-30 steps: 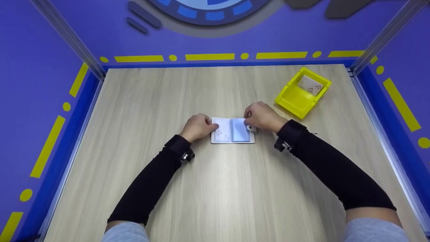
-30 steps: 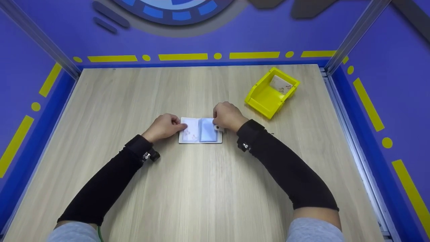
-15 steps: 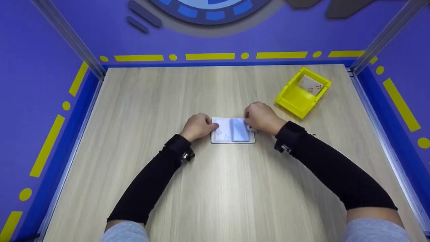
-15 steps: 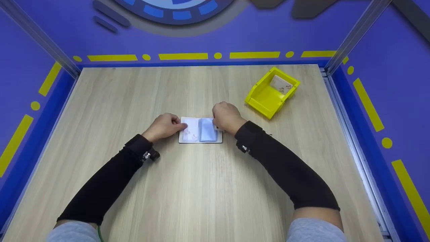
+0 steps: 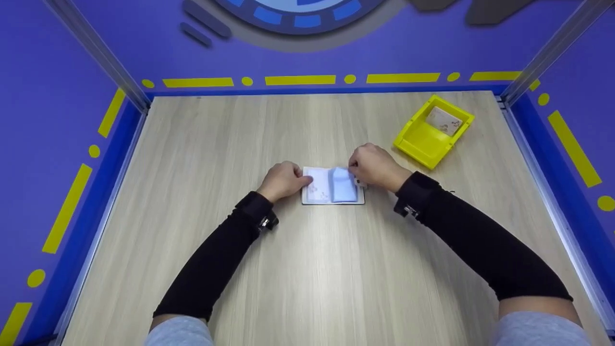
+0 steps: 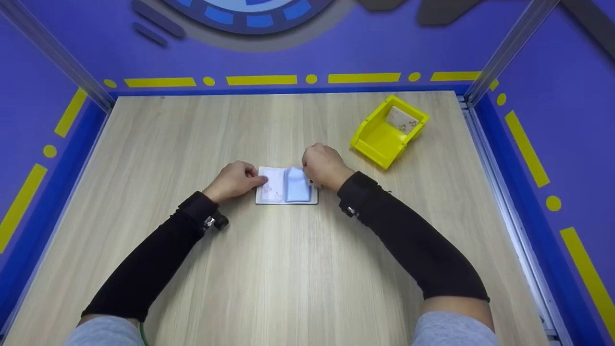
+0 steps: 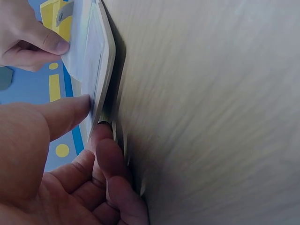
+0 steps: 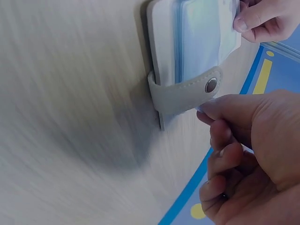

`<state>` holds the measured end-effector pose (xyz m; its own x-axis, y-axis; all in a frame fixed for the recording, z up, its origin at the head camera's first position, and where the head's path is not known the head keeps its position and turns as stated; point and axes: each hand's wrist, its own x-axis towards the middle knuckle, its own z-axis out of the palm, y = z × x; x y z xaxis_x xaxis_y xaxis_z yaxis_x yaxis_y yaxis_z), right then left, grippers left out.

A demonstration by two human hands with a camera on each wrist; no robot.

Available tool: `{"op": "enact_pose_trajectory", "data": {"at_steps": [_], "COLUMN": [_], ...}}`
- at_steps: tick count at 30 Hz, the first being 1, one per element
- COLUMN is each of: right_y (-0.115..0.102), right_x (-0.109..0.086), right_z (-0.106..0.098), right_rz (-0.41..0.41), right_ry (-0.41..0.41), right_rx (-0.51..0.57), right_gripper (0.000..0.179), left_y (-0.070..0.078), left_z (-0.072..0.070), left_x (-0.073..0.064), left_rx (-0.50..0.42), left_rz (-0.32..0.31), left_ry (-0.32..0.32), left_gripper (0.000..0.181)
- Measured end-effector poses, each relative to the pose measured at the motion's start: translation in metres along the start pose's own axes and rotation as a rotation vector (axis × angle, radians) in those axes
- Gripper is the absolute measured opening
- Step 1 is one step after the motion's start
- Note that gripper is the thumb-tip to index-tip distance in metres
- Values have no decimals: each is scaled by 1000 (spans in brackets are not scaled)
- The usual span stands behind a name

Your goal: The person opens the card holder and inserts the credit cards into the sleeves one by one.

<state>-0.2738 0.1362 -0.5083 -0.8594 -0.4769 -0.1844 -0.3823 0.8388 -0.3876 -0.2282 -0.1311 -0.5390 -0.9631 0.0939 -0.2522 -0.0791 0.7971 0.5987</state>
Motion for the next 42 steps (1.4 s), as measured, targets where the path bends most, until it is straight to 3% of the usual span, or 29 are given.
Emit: {"op": "enact_pose_trajectory", "data": {"at_steps": [5, 6, 9, 16, 25, 36, 39, 42], "right_y": [-1, -1, -1, -6, -16, -41, -48, -52], "right_x": [-1, -1, -1, 4, 14, 34, 41, 46], "right_z": [0, 0, -1, -10, -16, -8, -3, 4], "right_rz": [-46, -54, -43, 64, 95, 191, 183, 179], "right_ry": [36, 45, 51, -33, -26, -89, -98, -106], "right_rx": [-47, -53, -51, 59, 250, 377, 359, 343], "right_gripper": [17, 17, 19, 21, 27, 32, 30, 30], "left_y": [-3, -12, -12, -2, 0, 1, -3, -24], "left_z": [0, 5, 5, 0, 0, -2, -1, 13], "left_x": [1, 8, 8, 0, 1, 1, 3, 23], "left_rx": [-26, -37, -48, -22, -24, -19, -25, -39], "left_rz": [20, 41, 52, 37, 0, 31, 51, 106], "left_ry": [1, 6, 9, 6, -14, -5, -10, 2], "left_gripper": [35, 37, 36, 34, 35, 34, 33, 31]}}
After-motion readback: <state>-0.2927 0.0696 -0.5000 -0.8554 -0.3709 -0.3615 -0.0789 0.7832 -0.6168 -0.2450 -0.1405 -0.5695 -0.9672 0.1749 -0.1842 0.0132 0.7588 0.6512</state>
